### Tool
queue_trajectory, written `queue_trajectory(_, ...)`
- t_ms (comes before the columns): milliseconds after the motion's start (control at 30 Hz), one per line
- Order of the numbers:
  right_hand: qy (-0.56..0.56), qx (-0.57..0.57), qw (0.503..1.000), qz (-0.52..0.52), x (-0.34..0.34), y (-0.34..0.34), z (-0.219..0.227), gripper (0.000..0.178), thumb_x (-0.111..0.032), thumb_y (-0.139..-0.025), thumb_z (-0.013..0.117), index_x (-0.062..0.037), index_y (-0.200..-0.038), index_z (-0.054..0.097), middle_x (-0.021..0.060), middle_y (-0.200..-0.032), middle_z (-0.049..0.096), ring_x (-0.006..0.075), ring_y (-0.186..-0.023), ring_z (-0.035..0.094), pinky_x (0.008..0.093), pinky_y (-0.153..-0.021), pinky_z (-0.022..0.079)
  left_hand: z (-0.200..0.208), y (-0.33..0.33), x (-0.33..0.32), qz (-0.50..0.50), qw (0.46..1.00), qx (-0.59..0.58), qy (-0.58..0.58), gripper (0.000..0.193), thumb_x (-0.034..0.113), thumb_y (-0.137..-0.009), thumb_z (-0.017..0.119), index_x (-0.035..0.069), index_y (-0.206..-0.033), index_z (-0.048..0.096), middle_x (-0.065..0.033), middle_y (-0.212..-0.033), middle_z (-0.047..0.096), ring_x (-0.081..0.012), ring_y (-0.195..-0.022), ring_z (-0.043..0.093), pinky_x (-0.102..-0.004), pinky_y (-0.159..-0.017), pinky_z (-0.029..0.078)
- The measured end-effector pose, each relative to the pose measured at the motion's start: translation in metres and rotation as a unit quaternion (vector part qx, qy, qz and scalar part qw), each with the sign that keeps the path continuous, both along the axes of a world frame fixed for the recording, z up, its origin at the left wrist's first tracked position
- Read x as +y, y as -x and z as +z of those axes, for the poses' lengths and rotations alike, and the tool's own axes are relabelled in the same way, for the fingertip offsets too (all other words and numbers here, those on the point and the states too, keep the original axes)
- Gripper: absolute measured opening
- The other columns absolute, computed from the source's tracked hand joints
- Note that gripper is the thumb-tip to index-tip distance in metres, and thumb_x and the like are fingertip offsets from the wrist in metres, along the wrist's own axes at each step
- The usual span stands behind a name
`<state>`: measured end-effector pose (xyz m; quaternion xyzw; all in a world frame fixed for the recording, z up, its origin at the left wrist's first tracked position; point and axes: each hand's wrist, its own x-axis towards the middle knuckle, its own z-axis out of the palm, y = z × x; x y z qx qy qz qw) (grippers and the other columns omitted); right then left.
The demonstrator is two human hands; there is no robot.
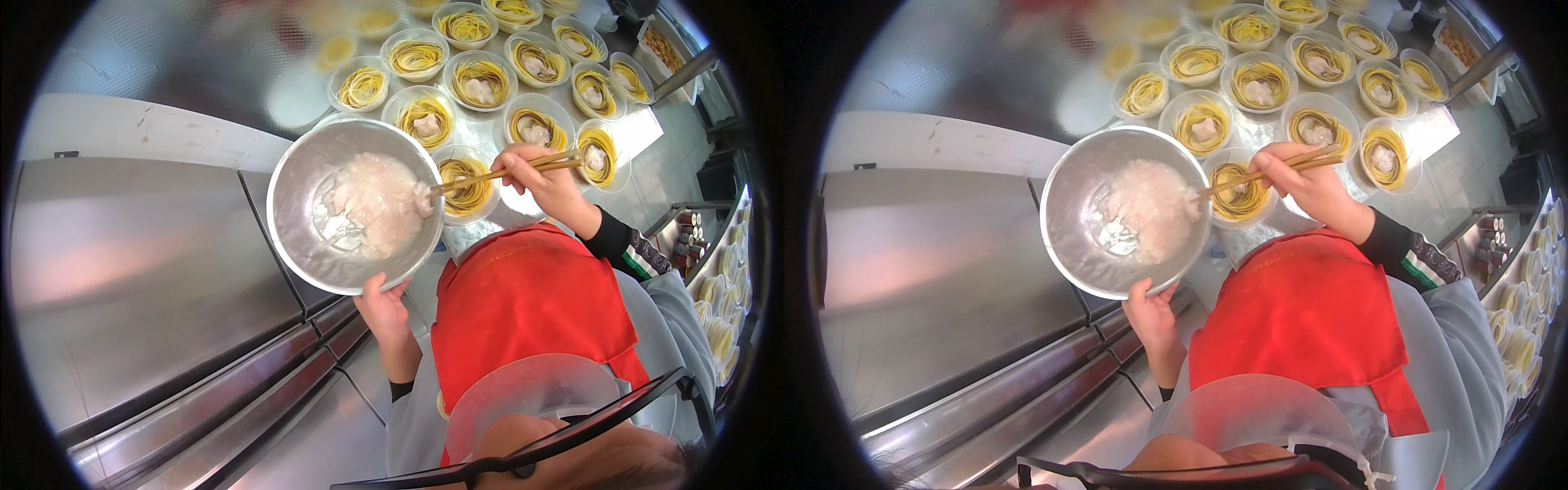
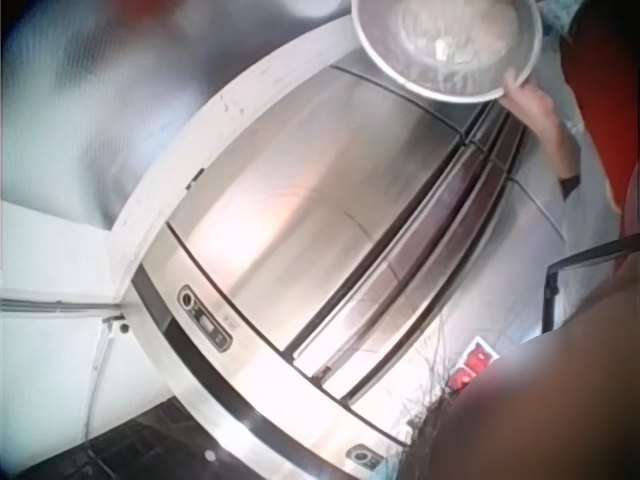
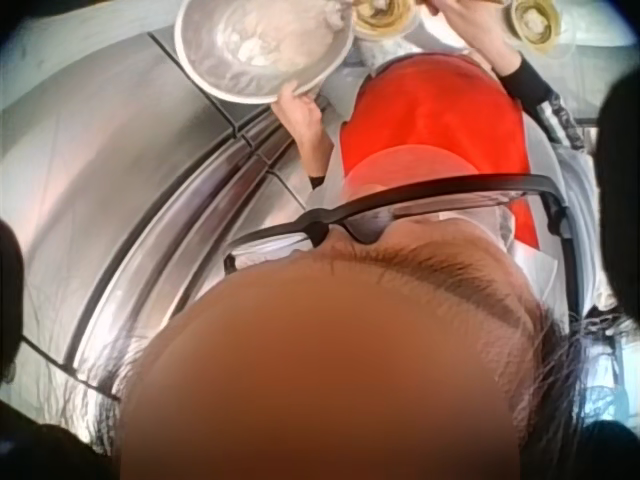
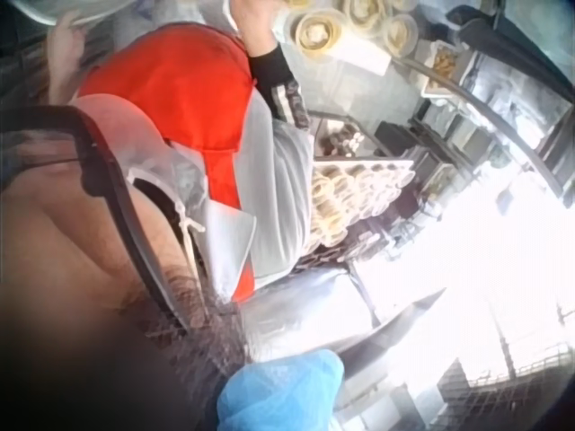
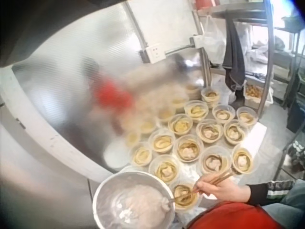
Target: The person uses chopsticks to pick small white dumplings from a metal bowl and places one into each of many clear plastic bowls containing yellow noodles. The person moves along the counter, filling bowls in sequence, then briefly retrieves more dumplings from a plastic bag before continuing.
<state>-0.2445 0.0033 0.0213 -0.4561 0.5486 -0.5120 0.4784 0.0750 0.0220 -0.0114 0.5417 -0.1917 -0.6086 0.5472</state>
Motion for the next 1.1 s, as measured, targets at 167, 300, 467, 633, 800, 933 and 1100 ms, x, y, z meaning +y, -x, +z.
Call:
queue_trajectory(167,0.031,0.072,0.997,0.008,-0.003,-0.031,0.002,0.024,-0.022,-0.102,0.057,-0.0026,-0.094,0.07,-0.0002,-0.073,0.06,0.006,-0.061,0.049,0.0225,-0.052,0.039,0.01,0.015,0.005,-0.043,0.999,0.008,0.015,0.053,0.004,-0.084,0.051,-0.006,-0.136,0.044,-0.0187,-0.127,0.057,-0.0318,-0.105,0.066,-0.045,-0.078,0.063)
queue_trajectory(300,-0.031,0.075,0.996,-0.027,0.023,-0.048,0.013,0.025,-0.02,-0.101,0.057,-0.0006,-0.091,0.069,0.001,-0.072,0.06,0.007,-0.063,0.05,0.0244,-0.055,0.041,0.02,0.002,0.017,-0.044,0.999,-0.006,-0.02,0.053,0.004,-0.085,0.049,-0.006,-0.137,0.042,-0.0178,-0.129,0.055,-0.0317,-0.108,0.064,-0.0476,-0.082,0.061)
queue_trajectory(467,0.025,0.07,0.994,-0.086,0.033,-0.039,0.023,0.03,-0.021,-0.101,0.056,0.0016,-0.085,0.067,0.0007,-0.068,0.057,0.0077,-0.062,0.049,0.0258,-0.056,0.04,0.02,0.003,0.018,-0.069,0.997,-0.008,-0.013,0.052,0.005,-0.086,0.049,-0.004,-0.137,0.042,-0.017,-0.129,0.055,-0.0314,-0.107,0.064,-0.0471,-0.081,0.061)
queue_trajectory(633,-0.061,-0.046,0.991,-0.113,0.026,-0.053,-0.014,0.03,-0.024,-0.102,0.055,-0.0015,-0.087,0.067,0.0028,-0.065,0.058,0.0073,-0.051,0.049,0.0226,-0.047,0.038,0.017,-0.004,0.017,-0.1,0.995,0.005,-0.006,0.051,0.005,-0.086,0.05,-0.004,-0.136,0.044,-0.0164,-0.125,0.056,-0.0307,-0.104,0.065,-0.0458,-0.078,0.061)
queue_trajectory(800,-0.081,-0.223,0.96,-0.151,0.024,-0.042,-0.033,0.031,-0.028,-0.103,0.054,-0.0029,-0.088,0.065,0.0028,-0.065,0.058,0.0078,-0.05,0.044,0.0226,-0.046,0.033,0.012,-0.009,0.017,-0.092,0.996,0.014,-0.01,0.05,0.006,-0.086,0.052,-0.004,-0.134,0.046,-0.0162,-0.124,0.058,-0.0303,-0.104,0.066,-0.045,-0.077,0.062)
queue_trajectory(933,-0.109,-0.358,0.921,-0.112,0.007,-0.034,-0.026,0.027,-0.027,-0.103,0.053,-0.0025,-0.096,0.062,0.0014,-0.066,0.056,0.0078,-0.051,0.04,0.0227,-0.046,0.029,0.009,-0.009,0.014,-0.066,0.997,0.03,0.0,0.049,0.006,-0.085,0.053,-0.005,-0.133,0.047,-0.0171,-0.124,0.058,-0.0302,-0.101,0.067,-0.0437,-0.075,0.062)
queue_trajectory(1100,-0.066,-0.402,0.908,-0.1,-0.036,-0.027,-0.015,0.026,-0.027,-0.103,0.053,-0.0016,-0.099,0.06,0.0014,-0.068,0.055,0.0077,-0.053,0.039,0.0215,-0.046,0.028,-0.002,-0.021,0.017,0.006,0.999,0.035,0.009,0.052,0.004,-0.083,0.055,-0.007,-0.134,0.045,-0.0187,-0.124,0.059,-0.0312,-0.096,0.068,-0.0427,-0.069,0.063)
